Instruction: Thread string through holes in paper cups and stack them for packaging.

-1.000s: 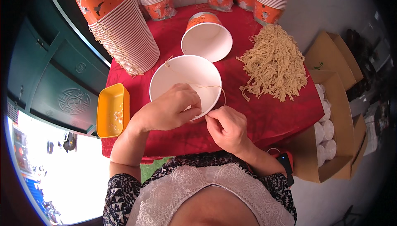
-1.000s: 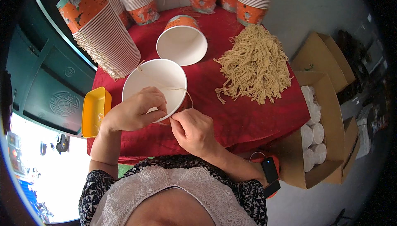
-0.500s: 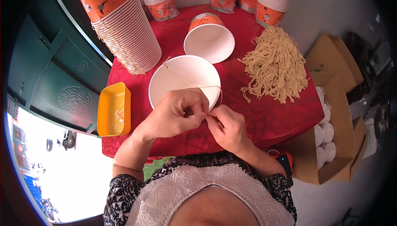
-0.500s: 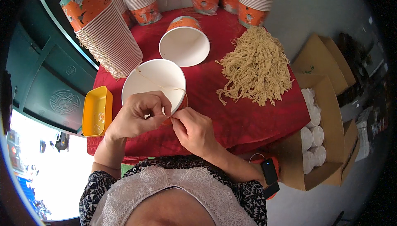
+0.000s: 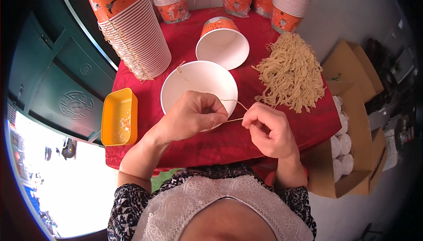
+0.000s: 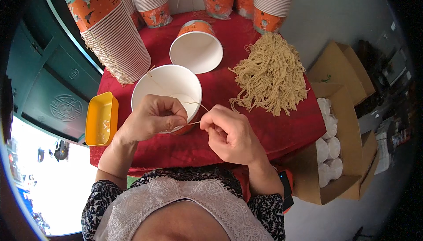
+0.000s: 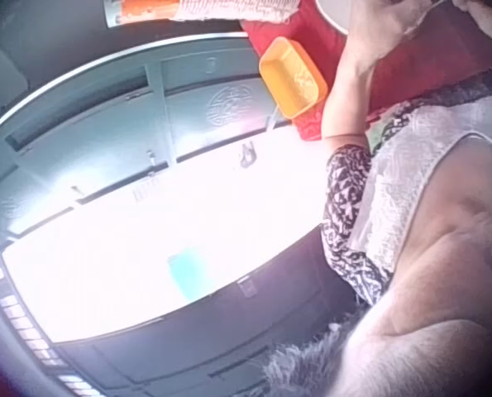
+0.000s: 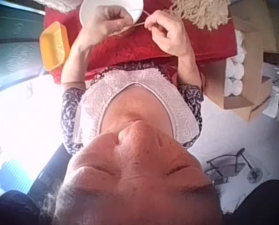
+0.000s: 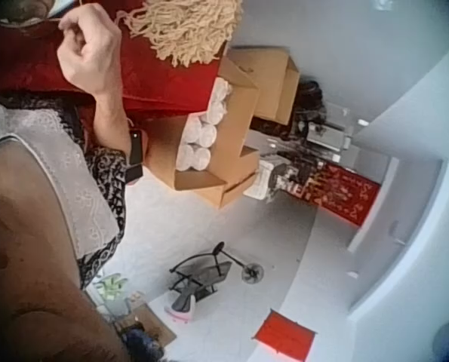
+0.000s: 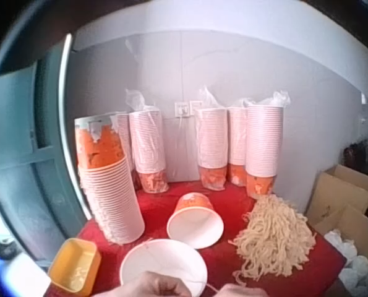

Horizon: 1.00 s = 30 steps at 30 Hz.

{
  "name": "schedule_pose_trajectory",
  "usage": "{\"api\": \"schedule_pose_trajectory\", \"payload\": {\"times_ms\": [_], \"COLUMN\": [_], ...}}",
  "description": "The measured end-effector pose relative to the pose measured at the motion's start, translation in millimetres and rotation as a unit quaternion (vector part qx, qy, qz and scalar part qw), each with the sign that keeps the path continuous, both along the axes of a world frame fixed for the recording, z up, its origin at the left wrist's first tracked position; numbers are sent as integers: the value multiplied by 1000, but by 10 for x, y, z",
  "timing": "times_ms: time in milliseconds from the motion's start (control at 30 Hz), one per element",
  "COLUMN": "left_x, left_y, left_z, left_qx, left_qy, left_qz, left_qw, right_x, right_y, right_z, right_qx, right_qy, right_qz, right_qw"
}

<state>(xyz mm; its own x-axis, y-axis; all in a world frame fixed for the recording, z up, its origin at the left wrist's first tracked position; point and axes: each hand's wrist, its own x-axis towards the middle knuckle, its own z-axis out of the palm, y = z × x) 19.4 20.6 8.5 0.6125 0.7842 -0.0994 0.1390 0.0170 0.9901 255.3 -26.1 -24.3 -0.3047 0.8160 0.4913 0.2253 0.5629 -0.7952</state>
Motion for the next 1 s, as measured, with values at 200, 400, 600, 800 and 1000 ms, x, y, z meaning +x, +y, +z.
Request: {"api": "schedule_pose_trajectory", "payload": {"times_ms": [200,400,600,800,1000], "left_x": [11,48,43,26,50], "left_y": [32,50,69,97,69], "left_z": [-22,-53,-43,-99,-82], "left_qx": [0,35,69,34,68], "left_qy": [-4,-1,22,-10,-5], "left_qz": [-20,-21,-6,-19,3], "left_qw": [1000,999,997,999,998], "right_x": [-65,-236,-253,-274,-322], "right_y": [43,155,167,172,155], "right_z": [169,150,119,-95,-123], "right_qx": [213,332,265,161,139], "right_qy": [-123,-168,-120,-45,-17], "right_qz": [-51,-65,-71,-88,-84], "right_qw": [968,926,954,982,987]}}
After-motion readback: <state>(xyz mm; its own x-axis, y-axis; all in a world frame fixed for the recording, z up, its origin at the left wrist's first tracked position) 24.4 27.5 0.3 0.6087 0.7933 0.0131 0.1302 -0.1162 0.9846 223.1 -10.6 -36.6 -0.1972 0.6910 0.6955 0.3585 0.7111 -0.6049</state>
